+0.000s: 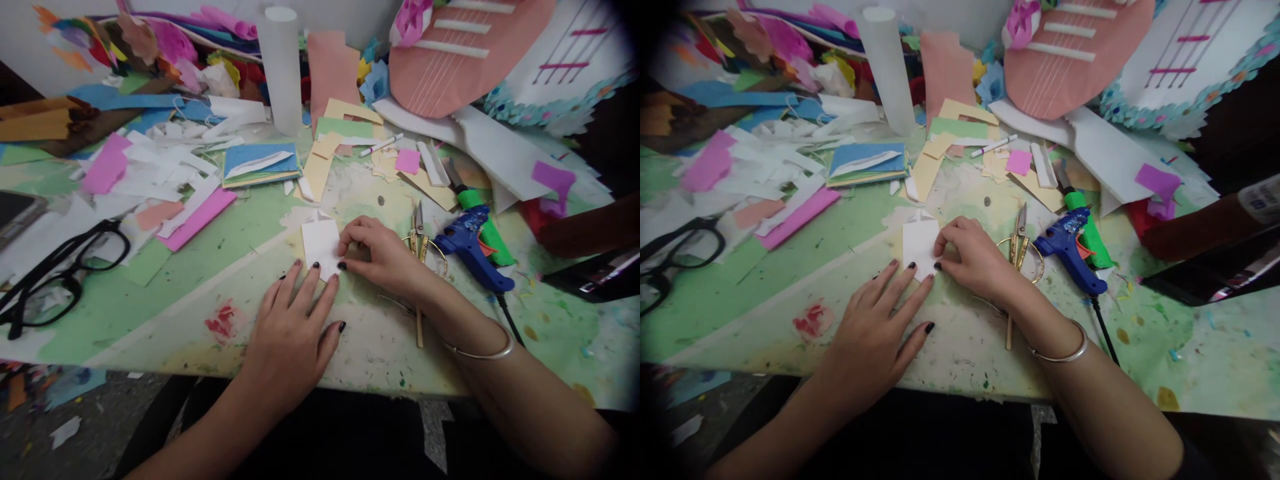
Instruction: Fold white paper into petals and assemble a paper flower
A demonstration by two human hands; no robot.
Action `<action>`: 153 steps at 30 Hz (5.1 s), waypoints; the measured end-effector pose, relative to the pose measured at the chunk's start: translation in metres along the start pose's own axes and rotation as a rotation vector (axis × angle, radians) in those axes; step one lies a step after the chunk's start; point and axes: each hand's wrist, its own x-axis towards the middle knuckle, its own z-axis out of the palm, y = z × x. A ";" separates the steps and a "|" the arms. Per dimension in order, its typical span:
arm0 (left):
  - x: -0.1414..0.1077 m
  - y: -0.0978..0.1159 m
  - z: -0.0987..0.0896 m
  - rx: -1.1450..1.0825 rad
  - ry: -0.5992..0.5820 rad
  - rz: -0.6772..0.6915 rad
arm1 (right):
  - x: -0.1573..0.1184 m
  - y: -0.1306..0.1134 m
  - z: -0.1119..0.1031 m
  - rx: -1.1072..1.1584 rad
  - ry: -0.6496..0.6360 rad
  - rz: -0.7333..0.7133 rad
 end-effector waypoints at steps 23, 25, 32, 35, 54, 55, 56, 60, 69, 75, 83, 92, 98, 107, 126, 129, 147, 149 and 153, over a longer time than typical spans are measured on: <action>-0.005 -0.007 0.001 -0.009 0.010 0.064 | -0.002 -0.005 0.006 -0.050 -0.017 -0.037; -0.006 -0.008 0.001 -0.013 0.007 0.063 | -0.002 -0.006 0.005 -0.050 -0.026 -0.038; -0.006 -0.014 -0.002 -0.022 -0.017 0.091 | -0.003 -0.006 0.004 -0.040 -0.041 -0.058; -0.004 -0.021 -0.004 -0.038 -0.052 0.101 | -0.003 -0.006 0.005 -0.030 -0.038 -0.059; 0.002 -0.031 -0.005 -0.084 -0.049 0.119 | -0.003 -0.005 0.007 -0.056 -0.038 -0.104; 0.002 -0.031 -0.005 -0.085 -0.045 0.120 | -0.003 -0.005 0.007 -0.058 -0.043 -0.104; 0.002 -0.031 -0.005 -0.084 -0.043 0.120 | -0.003 -0.005 0.006 -0.059 -0.046 -0.104; 0.002 -0.030 -0.005 -0.080 -0.045 0.115 | -0.002 -0.007 0.005 -0.062 -0.067 -0.098; 0.002 -0.031 -0.006 -0.082 -0.058 0.114 | -0.001 -0.006 0.005 -0.055 -0.072 -0.093; 0.002 -0.030 -0.006 -0.080 -0.059 0.106 | -0.001 -0.007 0.007 -0.060 -0.062 -0.095; 0.002 -0.030 -0.006 -0.074 -0.049 0.113 | -0.001 -0.005 0.006 -0.071 -0.077 -0.108; 0.002 -0.030 -0.006 -0.084 -0.052 0.113 | -0.001 -0.006 0.006 -0.083 -0.071 -0.108; 0.001 -0.029 -0.005 -0.091 -0.047 0.106 | -0.001 -0.007 0.007 -0.082 -0.063 -0.101; 0.002 -0.026 -0.006 -0.044 -0.069 0.102 | -0.001 -0.007 0.006 -0.070 -0.048 -0.092; 0.005 -0.029 -0.006 -0.036 -0.075 0.120 | -0.006 -0.004 0.003 0.153 0.089 -0.038; 0.009 -0.036 -0.014 -0.055 -0.133 0.154 | -0.010 -0.010 0.004 0.015 0.016 -0.121; 0.087 -0.069 -0.024 -0.451 -0.399 0.121 | -0.023 -0.017 -0.005 -0.286 -0.128 -0.358; 0.088 -0.070 -0.023 -0.450 -0.403 0.133 | -0.025 -0.022 -0.008 -0.319 -0.169 -0.339; 0.088 -0.071 -0.020 -0.451 -0.394 0.158 | -0.027 -0.027 -0.010 -0.336 -0.211 -0.330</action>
